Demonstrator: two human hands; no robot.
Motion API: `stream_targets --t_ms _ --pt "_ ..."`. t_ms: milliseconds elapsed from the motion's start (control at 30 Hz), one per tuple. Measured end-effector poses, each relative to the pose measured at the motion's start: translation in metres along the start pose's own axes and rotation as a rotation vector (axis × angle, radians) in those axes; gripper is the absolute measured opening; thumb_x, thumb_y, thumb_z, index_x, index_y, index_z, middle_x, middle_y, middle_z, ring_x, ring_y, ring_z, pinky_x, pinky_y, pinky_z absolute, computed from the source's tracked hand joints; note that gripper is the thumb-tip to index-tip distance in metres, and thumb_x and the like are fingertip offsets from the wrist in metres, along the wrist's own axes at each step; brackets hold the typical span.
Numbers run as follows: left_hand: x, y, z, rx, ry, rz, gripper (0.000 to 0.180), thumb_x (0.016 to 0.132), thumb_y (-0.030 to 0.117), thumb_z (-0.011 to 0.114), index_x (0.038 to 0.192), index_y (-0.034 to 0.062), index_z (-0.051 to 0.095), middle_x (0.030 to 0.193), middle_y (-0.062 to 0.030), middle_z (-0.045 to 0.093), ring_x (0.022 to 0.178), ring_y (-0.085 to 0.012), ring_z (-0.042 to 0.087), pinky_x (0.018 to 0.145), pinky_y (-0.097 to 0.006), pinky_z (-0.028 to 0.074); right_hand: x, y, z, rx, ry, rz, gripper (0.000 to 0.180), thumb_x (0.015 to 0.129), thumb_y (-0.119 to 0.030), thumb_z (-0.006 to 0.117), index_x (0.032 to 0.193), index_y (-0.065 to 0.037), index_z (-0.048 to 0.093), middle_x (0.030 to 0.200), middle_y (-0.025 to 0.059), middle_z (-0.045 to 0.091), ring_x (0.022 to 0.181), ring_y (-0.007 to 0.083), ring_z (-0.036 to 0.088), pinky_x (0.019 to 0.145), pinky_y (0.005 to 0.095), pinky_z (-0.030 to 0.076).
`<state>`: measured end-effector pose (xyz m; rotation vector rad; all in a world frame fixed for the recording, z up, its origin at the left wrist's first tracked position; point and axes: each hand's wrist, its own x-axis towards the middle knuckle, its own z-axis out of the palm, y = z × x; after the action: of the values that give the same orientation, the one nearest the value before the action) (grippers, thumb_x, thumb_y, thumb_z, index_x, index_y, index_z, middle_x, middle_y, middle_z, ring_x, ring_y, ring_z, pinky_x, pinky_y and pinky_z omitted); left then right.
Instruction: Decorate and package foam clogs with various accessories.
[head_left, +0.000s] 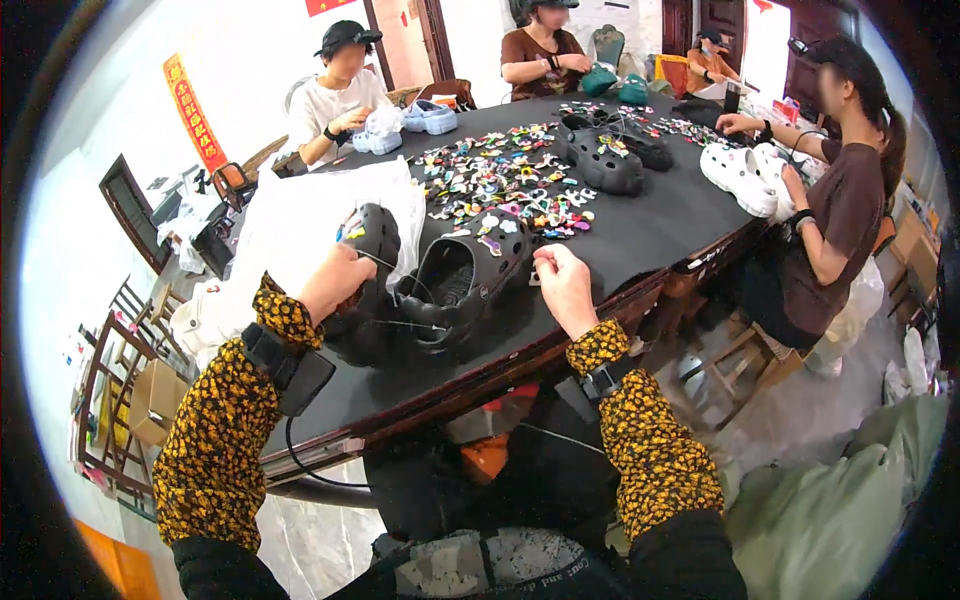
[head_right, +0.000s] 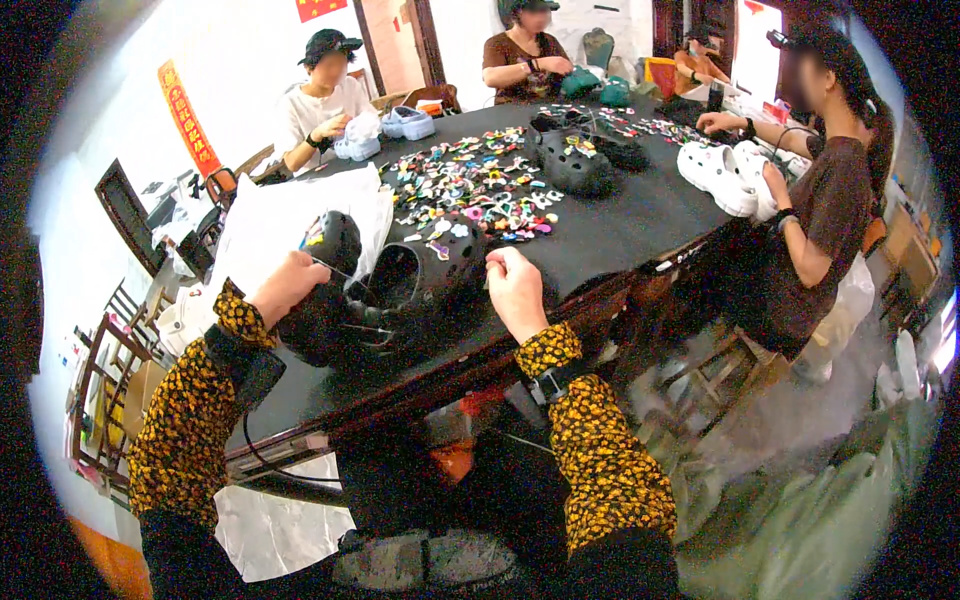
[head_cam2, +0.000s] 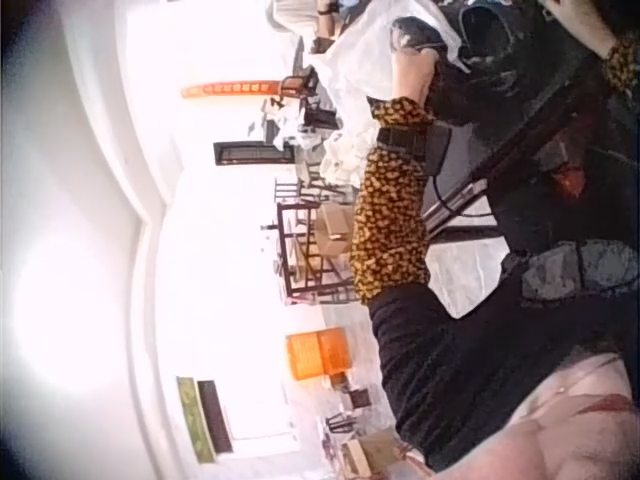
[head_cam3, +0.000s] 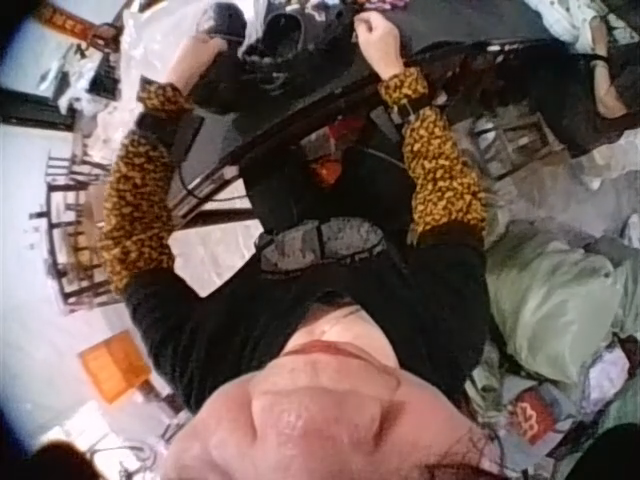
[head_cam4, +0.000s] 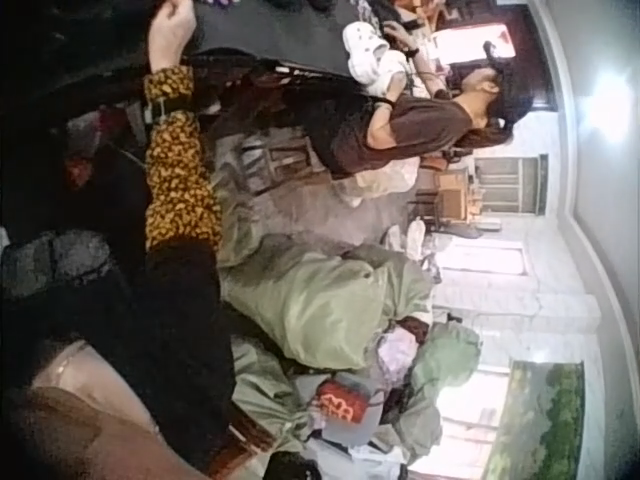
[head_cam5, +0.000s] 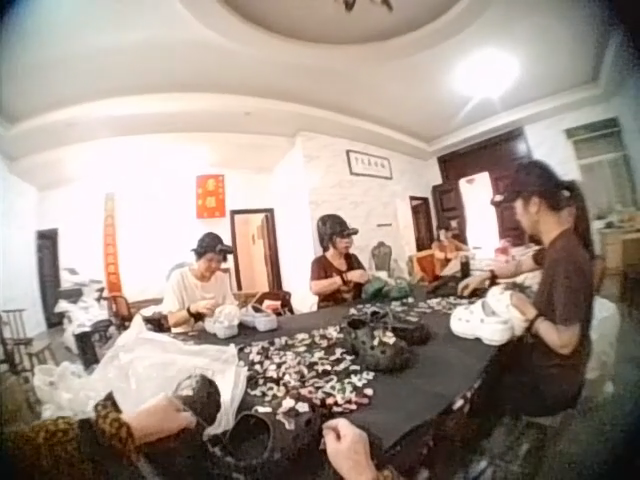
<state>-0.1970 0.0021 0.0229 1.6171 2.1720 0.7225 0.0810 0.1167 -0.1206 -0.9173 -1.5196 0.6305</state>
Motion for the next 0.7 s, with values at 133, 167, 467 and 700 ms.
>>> stream_targets --t_ms 133,167,467,700 --pt "0.009 0.010 -0.006 -0.074 -0.039 0.079 0.027 0.076 0.020 0.061 0.070 -0.0066 0.060 0.059 -0.0076 0.056 0.052 -0.0170 0.055 0.050 -0.033 0.043 0.000 -0.002 -0.001 -0.039 -0.004 0.000 0.013 0.084 -0.010 0.059 0.092 -0.001 0.064 0.073 0.0140 0.065 0.063 0.0238 0.063 0.060 0.0339 0.048" --pt "0.012 0.008 -0.004 -0.074 -0.035 0.077 0.027 0.076 0.020 0.061 0.070 -0.0066 0.060 0.059 -0.0076 0.056 0.052 -0.0170 0.055 0.050 -0.033 0.043 0.000 -0.005 -0.001 -0.045 -0.003 0.006 0.012 0.084 -0.009 0.059 0.092 -0.001 0.064 0.072 0.0137 0.065 0.062 0.0237 0.062 0.060 0.0337 0.048" --pt "0.039 0.010 0.032 0.122 -0.158 0.301 0.026 0.081 0.024 0.060 0.073 -0.0015 0.062 0.059 -0.0048 0.054 0.054 -0.0166 0.052 0.052 -0.034 0.042 -0.003 -0.012 0.002 0.012 -0.006 0.038 0.010 0.085 -0.008 0.058 0.091 0.000 0.062 0.069 0.0122 0.064 0.061 0.0205 0.062 0.059 0.0320 0.047" --pt "0.034 0.031 0.032 0.159 -0.322 0.135 0.040 0.082 0.038 0.064 0.076 -0.0016 0.062 0.056 -0.0057 0.053 0.054 -0.0157 0.053 0.049 -0.034 0.041 0.002 -0.009 -0.002 -0.008 0.018 0.022 0.010 0.084 -0.008 0.059 0.089 0.000 0.063 0.068 0.0127 0.063 0.059 0.0206 0.061 0.057 0.0325 0.047"
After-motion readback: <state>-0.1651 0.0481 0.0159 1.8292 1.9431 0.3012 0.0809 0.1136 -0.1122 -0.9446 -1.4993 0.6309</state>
